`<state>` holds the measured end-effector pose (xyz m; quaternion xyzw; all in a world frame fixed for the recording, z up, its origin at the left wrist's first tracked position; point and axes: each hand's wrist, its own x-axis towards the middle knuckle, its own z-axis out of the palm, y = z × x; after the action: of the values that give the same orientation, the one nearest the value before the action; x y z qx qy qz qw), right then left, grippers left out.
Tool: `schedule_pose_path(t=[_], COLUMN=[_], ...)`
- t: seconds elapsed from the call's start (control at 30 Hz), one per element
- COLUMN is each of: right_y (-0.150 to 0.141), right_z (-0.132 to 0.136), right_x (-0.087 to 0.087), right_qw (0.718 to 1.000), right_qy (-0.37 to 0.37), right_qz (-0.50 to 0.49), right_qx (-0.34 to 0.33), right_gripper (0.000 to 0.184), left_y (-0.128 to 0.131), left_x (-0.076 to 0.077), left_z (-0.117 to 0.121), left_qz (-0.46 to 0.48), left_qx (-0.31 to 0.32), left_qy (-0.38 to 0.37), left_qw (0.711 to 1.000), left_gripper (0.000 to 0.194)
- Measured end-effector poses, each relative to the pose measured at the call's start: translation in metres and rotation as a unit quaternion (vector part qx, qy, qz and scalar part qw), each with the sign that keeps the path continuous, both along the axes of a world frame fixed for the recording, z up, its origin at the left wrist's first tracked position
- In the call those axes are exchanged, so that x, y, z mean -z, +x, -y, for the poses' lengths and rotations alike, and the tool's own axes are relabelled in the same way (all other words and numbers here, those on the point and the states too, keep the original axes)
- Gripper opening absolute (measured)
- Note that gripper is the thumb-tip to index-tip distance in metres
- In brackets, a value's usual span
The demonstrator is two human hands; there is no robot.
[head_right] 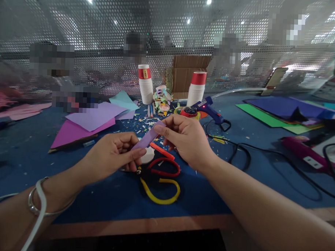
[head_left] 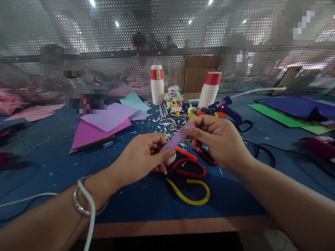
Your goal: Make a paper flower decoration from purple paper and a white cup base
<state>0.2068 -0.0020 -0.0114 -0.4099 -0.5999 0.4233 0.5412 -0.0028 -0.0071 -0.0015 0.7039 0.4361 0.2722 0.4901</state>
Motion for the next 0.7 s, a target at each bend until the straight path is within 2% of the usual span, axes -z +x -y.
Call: schedule_pose_path(t=[0.23, 0.47, 0.7], right_y=[-0.0001, -0.0004, -0.0005], right_z=[0.0020, 0.0012, 0.0011], right_x=[-0.0020, 0.0001, 0.0006], right_qw=[1.000, 0.999, 0.996], right_qy=[-0.014, -0.024, -0.056], right_qz=[0.010, -0.025, -0.064], right_qx=[0.007, -0.010, -0.039], right_gripper=[0.032, 0.032, 0.029], left_y=[-0.0014, -0.0022, -0.0067], left_x=[-0.0018, -0.0007, -0.0063], left_z=[-0.0038, -0.0047, -0.0007], left_qz=[0.010, 0.034, 0.014], left_qx=[0.025, 0.018, 0.023], left_qy=[0.011, 0.005, 0.027], left_qw=[1.000, 0.999, 0.999], left_gripper=[0.024, 0.027, 0.026])
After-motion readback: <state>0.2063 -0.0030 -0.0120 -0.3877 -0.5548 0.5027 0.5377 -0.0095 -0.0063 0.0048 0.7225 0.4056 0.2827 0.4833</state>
